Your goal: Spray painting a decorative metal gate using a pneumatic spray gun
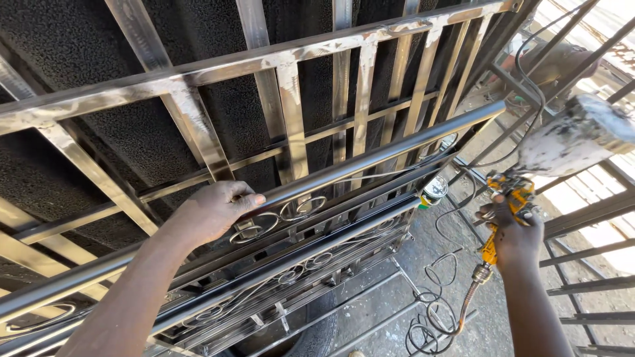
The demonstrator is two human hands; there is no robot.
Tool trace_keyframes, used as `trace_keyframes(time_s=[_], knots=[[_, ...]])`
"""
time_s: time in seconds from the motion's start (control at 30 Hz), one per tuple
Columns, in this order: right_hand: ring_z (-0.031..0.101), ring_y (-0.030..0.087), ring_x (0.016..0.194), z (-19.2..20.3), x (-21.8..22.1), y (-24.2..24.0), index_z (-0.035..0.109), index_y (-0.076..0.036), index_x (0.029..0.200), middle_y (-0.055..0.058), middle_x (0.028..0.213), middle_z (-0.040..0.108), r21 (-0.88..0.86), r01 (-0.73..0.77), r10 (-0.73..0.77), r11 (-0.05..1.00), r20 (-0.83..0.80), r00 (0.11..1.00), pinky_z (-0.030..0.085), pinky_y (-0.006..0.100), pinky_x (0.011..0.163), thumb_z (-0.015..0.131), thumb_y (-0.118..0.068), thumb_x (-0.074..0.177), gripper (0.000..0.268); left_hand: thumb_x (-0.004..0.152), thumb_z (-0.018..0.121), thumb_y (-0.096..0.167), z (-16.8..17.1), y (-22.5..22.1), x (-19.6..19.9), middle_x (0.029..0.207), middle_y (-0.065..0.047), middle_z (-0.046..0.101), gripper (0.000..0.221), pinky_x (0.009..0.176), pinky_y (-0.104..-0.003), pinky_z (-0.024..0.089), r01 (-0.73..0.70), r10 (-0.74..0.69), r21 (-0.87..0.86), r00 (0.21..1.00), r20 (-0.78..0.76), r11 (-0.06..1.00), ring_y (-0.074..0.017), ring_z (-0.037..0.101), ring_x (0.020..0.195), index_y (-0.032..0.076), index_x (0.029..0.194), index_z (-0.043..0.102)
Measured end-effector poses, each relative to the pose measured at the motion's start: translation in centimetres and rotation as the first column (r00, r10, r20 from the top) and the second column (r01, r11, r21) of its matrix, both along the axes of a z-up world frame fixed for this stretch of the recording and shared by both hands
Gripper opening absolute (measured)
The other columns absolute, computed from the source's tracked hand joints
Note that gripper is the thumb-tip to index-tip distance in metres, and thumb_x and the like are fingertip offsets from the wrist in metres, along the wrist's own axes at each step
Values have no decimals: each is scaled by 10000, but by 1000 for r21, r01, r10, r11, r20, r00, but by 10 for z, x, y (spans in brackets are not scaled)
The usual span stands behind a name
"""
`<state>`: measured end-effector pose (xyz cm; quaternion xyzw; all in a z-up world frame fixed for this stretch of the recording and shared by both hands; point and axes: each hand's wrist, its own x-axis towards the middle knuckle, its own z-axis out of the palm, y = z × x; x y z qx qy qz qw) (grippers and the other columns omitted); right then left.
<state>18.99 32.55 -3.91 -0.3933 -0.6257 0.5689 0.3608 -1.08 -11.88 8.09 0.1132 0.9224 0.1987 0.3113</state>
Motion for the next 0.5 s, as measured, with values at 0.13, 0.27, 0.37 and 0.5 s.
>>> trace_keyframes(time_s=[0.13,0.27,0.37,0.5], knots=[[704,166,970,-3,6,-36,659,-41,1229,74,1143,724,-33,-118,119,992,12,993,550,327,979,732,-234,940,355,1005,574,452,-18,-22,-18,953,-29,772,301,727,-355,437,-9,17,58,992,-128,998,-201,677,834,252,1116,770],[468,172,708,23,9,-115,741,-85,1072,76,817,629,-66,-142,157,988,405,901,311,343,681,715,-474,924,417,974,572,407,-29,-70,-33,1338,27,719,370,952,-380,492,-36,43,35,967,-251,999,-239,685,1189,277,1287,719],[471,179,735,26,2,-163,763,-90,1090,83,833,647,-109,-204,231,973,486,843,301,365,666,707,-464,905,421,1011,562,388,-17,-105,-31,1354,5,710,358,912,-384,502,-116,109,-18,966,-236,993,-268,690,1170,306,1331,700],[741,323,832,-12,-4,-204,727,100,990,208,895,764,-227,-467,494,855,81,866,599,431,900,672,-129,957,237,1002,561,401,-35,-165,-39,1294,2,736,341,922,-396,514,-139,122,-30,937,-327,990,-264,695,1161,344,1296,723]])
